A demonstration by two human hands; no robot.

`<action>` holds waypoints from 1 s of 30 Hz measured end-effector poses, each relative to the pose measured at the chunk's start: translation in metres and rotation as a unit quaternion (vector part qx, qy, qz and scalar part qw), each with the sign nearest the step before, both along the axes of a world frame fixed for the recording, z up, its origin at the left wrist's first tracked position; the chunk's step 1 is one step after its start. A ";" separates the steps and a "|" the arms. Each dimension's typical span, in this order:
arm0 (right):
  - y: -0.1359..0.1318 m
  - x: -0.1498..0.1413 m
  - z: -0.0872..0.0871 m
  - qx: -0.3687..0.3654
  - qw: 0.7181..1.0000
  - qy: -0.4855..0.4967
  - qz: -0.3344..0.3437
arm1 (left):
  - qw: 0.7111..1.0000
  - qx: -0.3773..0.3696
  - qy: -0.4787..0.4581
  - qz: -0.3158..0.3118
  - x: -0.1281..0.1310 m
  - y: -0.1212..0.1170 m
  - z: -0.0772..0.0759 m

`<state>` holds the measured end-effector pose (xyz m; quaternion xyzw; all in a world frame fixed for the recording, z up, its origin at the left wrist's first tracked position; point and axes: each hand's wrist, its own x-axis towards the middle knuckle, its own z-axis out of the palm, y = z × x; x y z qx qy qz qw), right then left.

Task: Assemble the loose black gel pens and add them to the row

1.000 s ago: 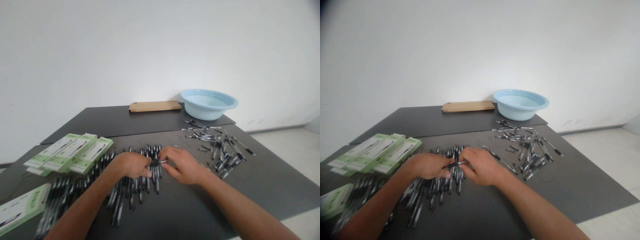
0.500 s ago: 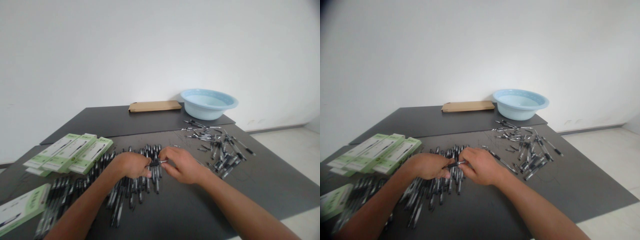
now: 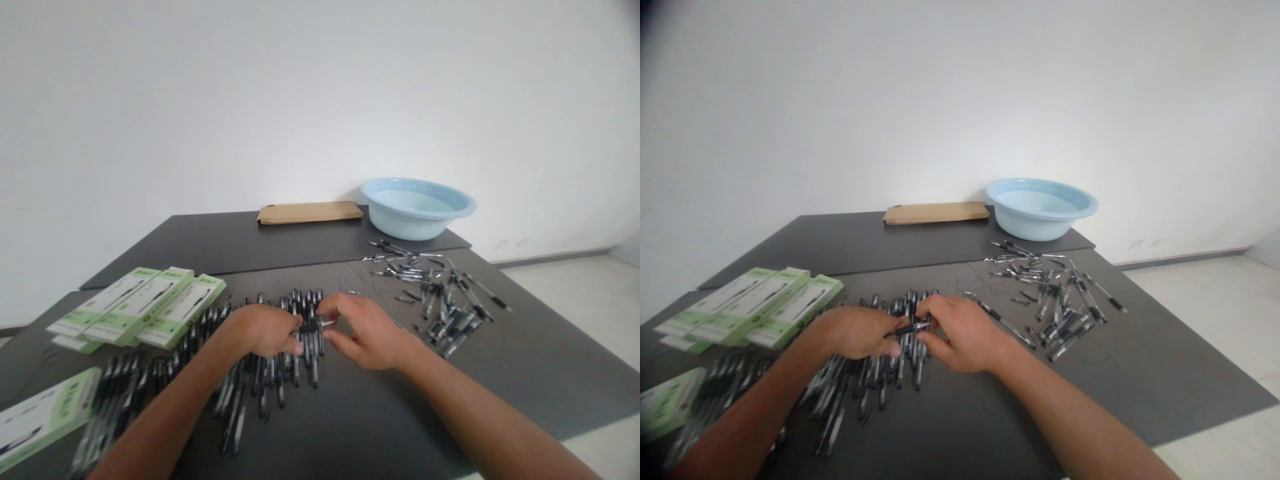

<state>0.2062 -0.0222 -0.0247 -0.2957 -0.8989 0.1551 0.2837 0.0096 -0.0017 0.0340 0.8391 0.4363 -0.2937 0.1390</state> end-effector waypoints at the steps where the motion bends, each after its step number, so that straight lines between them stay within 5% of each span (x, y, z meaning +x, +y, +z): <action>1: 0.000 0.000 0.000 0.001 1.000 0.001 -0.001 | 1.000 0.000 0.003 0.002 0.000 0.000 0.000; 30: 0.003 -0.001 -0.001 0.013 1.000 -0.017 -0.001 | 1.000 0.015 -0.010 0.002 -0.001 -0.001 -0.004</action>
